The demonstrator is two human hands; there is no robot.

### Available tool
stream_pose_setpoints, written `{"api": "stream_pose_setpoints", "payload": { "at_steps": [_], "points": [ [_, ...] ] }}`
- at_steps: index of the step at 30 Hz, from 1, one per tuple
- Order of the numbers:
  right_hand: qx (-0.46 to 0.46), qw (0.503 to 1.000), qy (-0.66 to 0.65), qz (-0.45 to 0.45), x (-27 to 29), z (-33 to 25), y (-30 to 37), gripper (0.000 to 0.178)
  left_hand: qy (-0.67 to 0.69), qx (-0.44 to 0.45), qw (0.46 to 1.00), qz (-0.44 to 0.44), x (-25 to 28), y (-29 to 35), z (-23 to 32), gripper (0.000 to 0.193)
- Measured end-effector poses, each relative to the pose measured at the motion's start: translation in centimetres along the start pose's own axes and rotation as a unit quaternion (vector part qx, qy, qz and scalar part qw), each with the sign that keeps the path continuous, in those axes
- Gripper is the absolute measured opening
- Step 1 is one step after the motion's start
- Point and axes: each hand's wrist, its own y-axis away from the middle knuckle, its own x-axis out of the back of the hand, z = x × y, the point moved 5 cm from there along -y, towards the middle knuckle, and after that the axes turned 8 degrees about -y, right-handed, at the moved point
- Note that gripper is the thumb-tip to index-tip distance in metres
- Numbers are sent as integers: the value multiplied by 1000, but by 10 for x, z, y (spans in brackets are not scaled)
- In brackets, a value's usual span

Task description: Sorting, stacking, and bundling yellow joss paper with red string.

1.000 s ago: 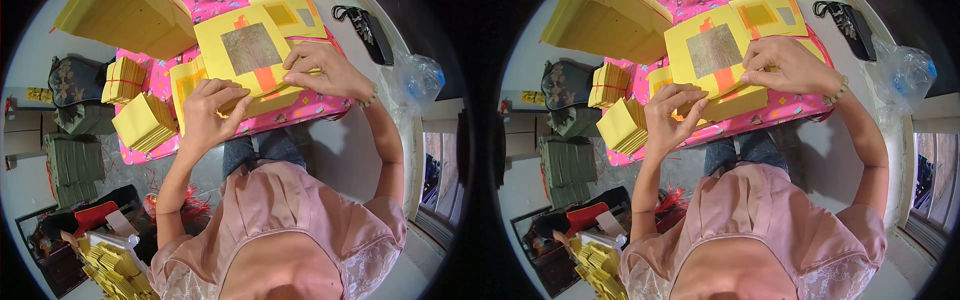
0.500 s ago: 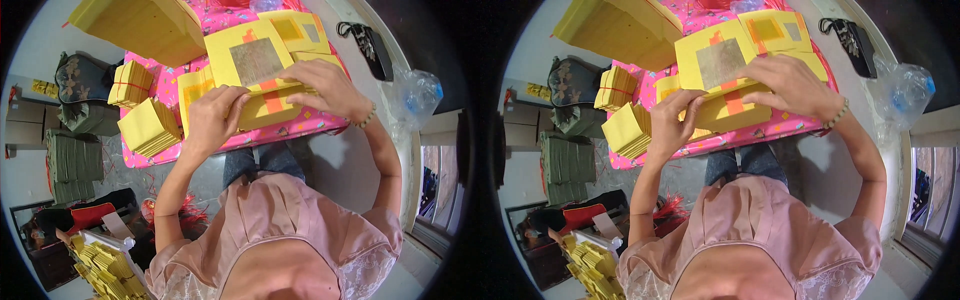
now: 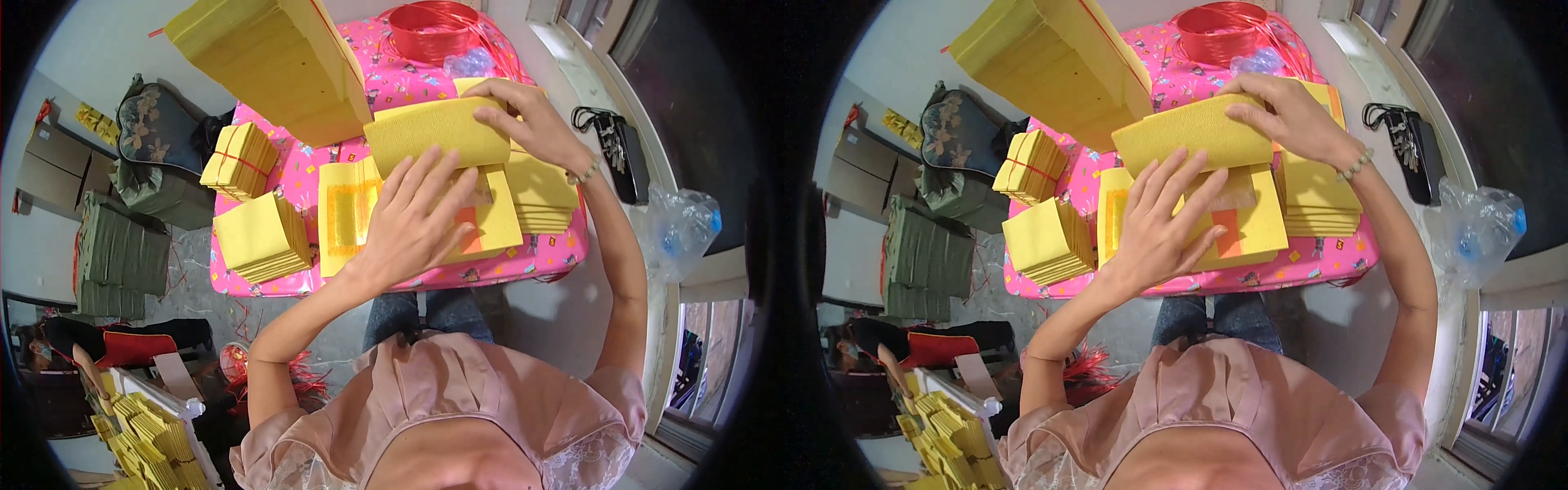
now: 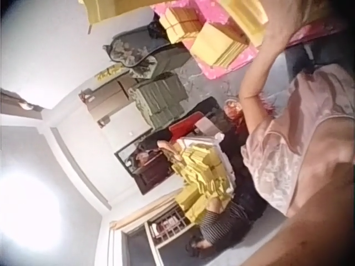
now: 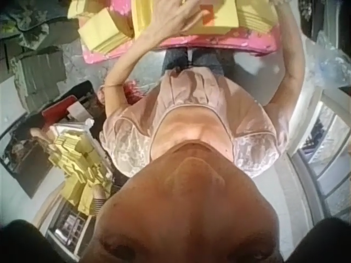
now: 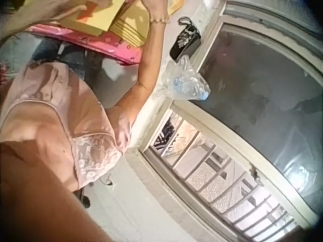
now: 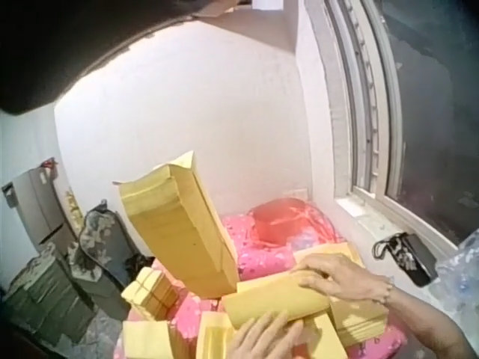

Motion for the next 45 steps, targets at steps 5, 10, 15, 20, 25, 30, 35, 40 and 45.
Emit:
{"api": "stream_pose_setpoints", "payload": {
  "at_steps": [5,10,15,20,25,30,35,40,45],
  "points": [
    [0,999,27,-32,-13,55,-38,30,-12,32,996,-78,-29,-15,-28,74],
    [15,992,92,-81,-23,83,-47,31,32,39,993,-110,-39,-20,-43,73],
    [-19,990,102,-94,-36,72,-64,31,57,31,990,-129,-45,-21,-51,72],
    [-62,983,86,-151,-62,66,-79,31,58,27,989,-136,-49,-24,-56,72],
    [-59,979,110,-158,-67,64,-78,29,64,25,987,-142,-53,-24,-59,73],
    [-63,980,104,-154,-69,63,-76,27,76,25,984,-157,-55,-23,-60,73],
    [-69,984,92,-134,-70,67,-73,26,80,22,983,-164,-60,-22,-60,73],
    [12,992,114,-48,-59,51,-54,30,75,15,982,-175,-60,-23,-59,74],
    [71,978,196,-7,-54,8,15,35,67,18,982,-174,-60,-21,-59,74]
  ]
}}
